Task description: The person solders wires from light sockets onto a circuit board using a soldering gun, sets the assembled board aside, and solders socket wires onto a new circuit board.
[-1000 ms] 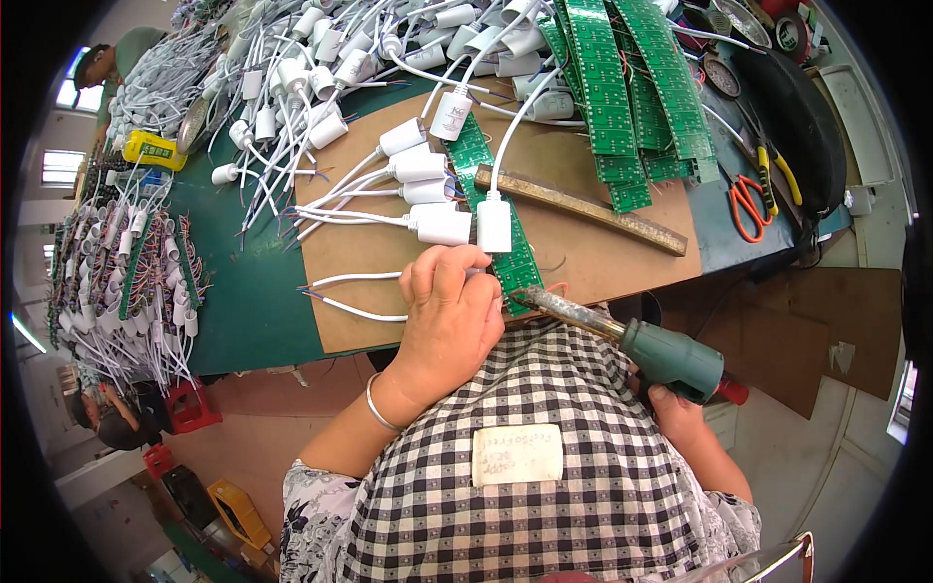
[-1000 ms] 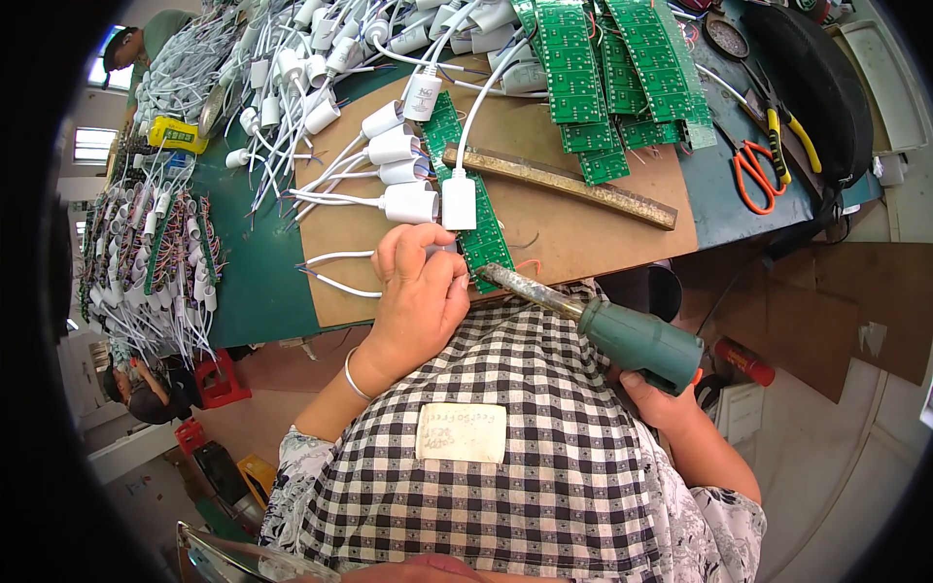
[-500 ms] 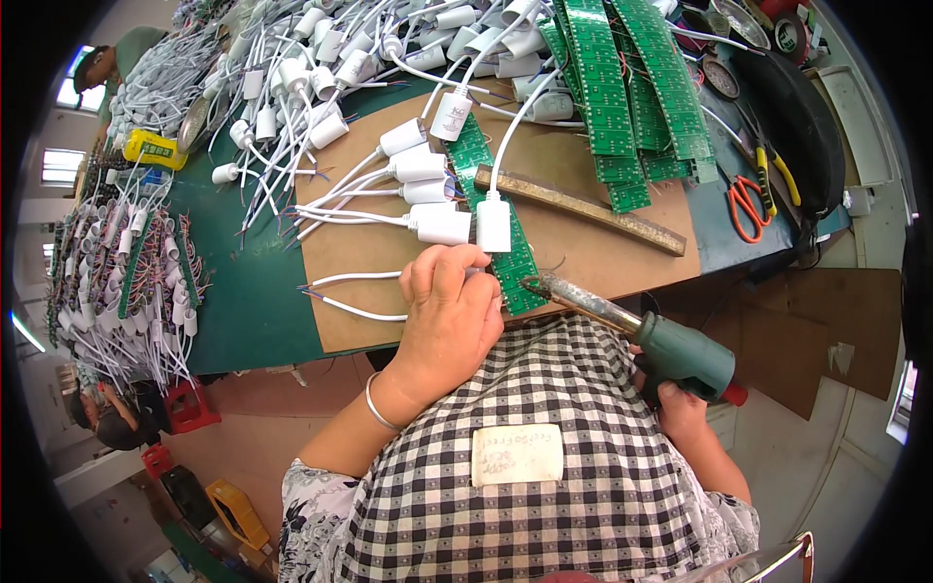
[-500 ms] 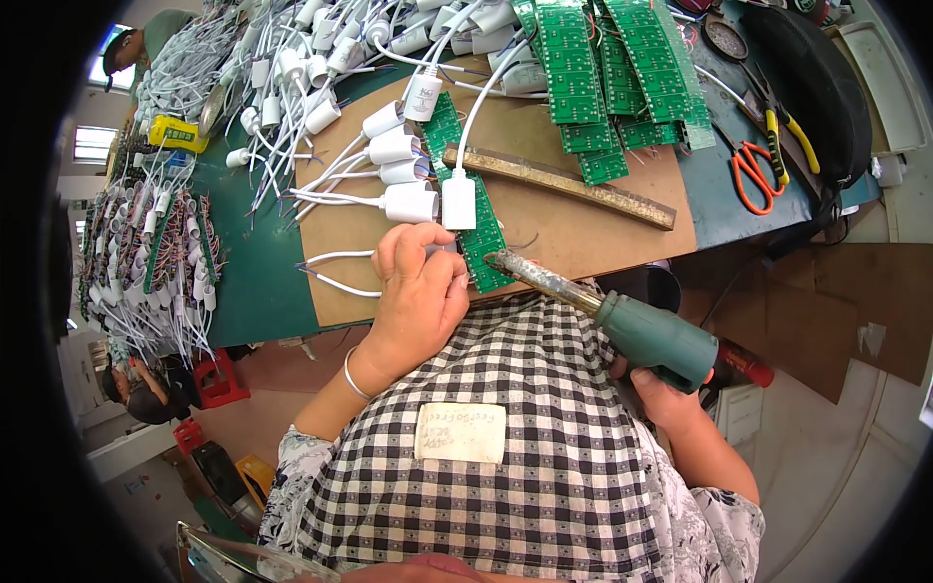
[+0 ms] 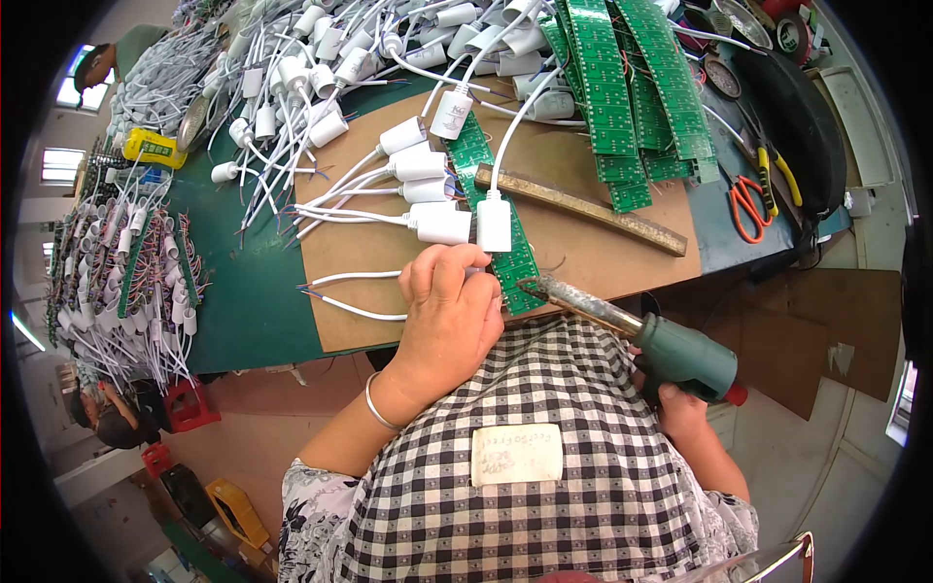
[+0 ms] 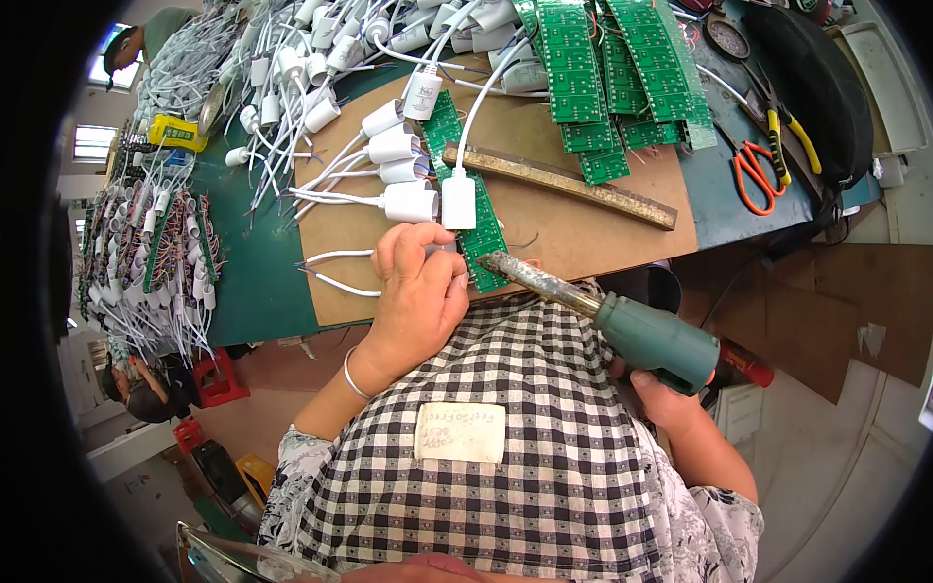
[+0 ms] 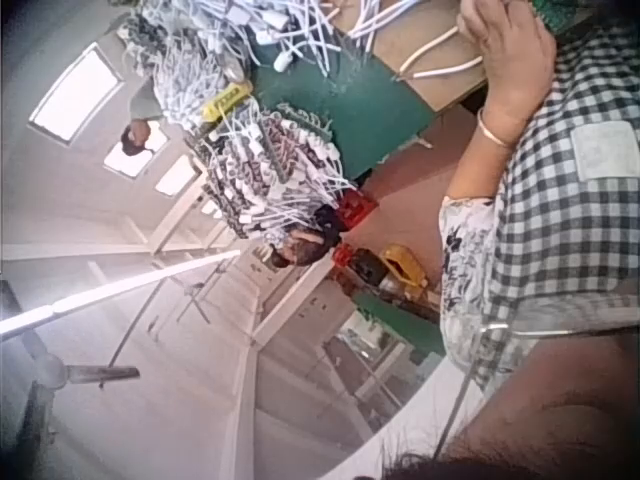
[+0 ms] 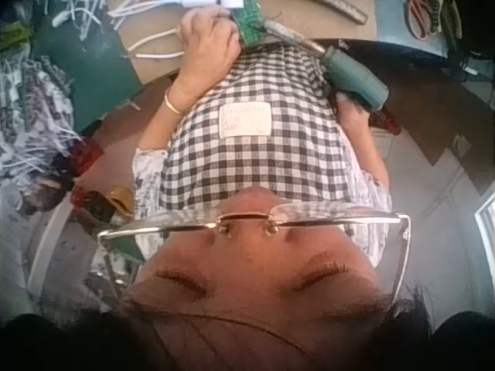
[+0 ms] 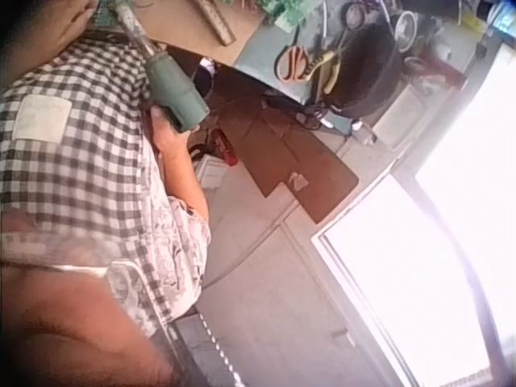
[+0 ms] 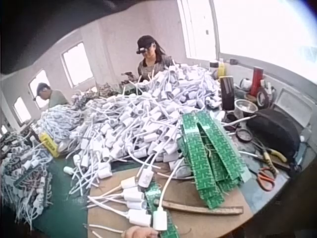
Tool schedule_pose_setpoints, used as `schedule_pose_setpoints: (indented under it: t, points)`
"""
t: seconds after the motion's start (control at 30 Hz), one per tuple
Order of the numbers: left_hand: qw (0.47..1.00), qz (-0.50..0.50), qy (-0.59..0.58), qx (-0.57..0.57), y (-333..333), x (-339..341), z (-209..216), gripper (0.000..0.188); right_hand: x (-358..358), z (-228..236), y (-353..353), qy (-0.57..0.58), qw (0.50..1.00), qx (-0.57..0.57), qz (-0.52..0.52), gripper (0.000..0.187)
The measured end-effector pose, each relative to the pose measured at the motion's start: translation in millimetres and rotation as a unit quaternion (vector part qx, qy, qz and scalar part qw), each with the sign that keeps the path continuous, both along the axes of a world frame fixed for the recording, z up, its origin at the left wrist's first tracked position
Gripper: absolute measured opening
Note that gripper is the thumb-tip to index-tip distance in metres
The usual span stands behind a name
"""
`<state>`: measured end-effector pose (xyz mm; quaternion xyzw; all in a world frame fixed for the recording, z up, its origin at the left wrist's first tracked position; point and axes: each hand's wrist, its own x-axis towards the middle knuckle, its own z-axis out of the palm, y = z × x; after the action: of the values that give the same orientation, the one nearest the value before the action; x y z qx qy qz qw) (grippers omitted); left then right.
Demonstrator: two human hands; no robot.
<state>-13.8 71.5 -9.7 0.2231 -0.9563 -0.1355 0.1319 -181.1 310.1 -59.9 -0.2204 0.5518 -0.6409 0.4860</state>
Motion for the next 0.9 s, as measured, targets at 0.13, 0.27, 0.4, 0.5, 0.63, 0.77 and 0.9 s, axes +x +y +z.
schedule_pose_setpoints:
  t: [0.13, 0.27, 0.4, 0.5, 0.63, 0.77, 0.9]
  points:
    - [1.0, 0.002, -0.003, -0.006, -0.1, 0.2, -0.7, 0.014, 0.8, -1.6, -2.8, 0.016, 0.999, -0.03, -0.016, 0.063]
    - [1.0, 0.003, -0.003, -0.007, 0.0, 0.2, -0.8, 0.014, 0.7, -6.0, -0.9, 0.019, 0.999, -0.025, -0.003, 0.063]
    - [1.0, -0.001, -0.005, 0.007, 0.3, 1.2, -0.6, 0.012, 1.7, -8.1, -2.1, 0.023, 0.999, -0.027, -0.018, 0.064]
    - [1.0, -0.001, -0.003, 0.005, 0.5, 2.2, -0.4, 0.012, 3.0, -7.9, -3.7, 0.019, 0.998, -0.04, -0.033, 0.065]
    - [1.0, -0.003, -0.005, 0.006, -1.8, -0.3, -1.8, 0.013, -0.1, -8.6, -9.6, 0.026, 0.995, -0.059, -0.074, 0.065]
    - [1.0, 0.001, 0.002, 0.0, -0.6, 0.2, -0.8, 0.012, -2.5, 3.2, -30.4, 0.006, 0.988, -0.101, -0.113, 0.062]
    - [1.0, 0.008, 0.002, 0.005, -0.7, 2.2, -0.9, 0.012, -9.7, 6.8, -48.4, -0.018, 0.983, -0.134, -0.121, 0.068]
